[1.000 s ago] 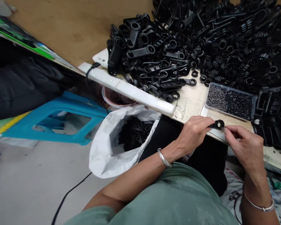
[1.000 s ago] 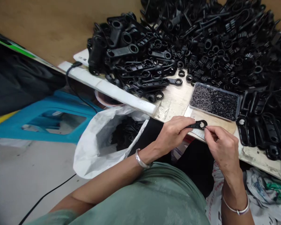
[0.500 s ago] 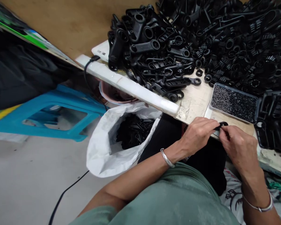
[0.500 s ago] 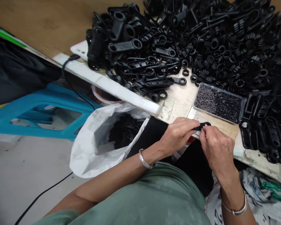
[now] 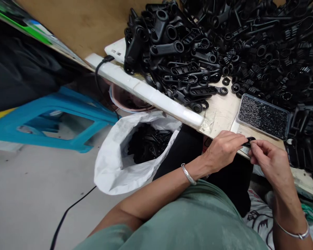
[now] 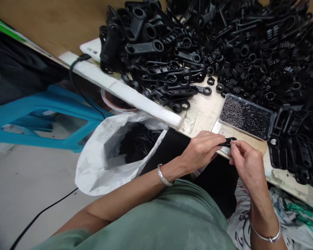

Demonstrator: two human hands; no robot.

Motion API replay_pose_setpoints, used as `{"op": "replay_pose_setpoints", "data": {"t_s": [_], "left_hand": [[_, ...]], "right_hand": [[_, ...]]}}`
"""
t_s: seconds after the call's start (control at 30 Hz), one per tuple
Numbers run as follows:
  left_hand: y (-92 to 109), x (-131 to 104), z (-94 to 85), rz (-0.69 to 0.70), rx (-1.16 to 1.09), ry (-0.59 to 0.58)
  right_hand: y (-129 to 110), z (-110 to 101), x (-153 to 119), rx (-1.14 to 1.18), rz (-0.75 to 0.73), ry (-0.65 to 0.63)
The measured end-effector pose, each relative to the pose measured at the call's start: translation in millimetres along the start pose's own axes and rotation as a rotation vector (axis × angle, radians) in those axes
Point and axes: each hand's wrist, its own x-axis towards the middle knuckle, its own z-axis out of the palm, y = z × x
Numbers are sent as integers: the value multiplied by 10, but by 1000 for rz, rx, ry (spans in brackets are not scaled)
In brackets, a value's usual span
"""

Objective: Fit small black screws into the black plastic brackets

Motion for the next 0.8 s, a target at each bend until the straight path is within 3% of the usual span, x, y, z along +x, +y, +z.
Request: {"op": "replay_pose_setpoints", "data": {"t_s": [0.17,0.37,0.53,0.67,0.8], "left_hand": [[-3,5,2,0,7,-6],[-13,2,4,16,-3,5],[2,-7,-2,25,-13,11],[10,-29,31,-2,-8,40],[11,-34,50,-6,22,61]], "right_hand": [[-82,39,-39,-195,-26,91],[-130,42,-28,-279,-36,97],[-102,64,-26,-379,-156,107],[-124,176,-65,-688,-310,196],[-201,270,-80,-937,-296,202]]}}
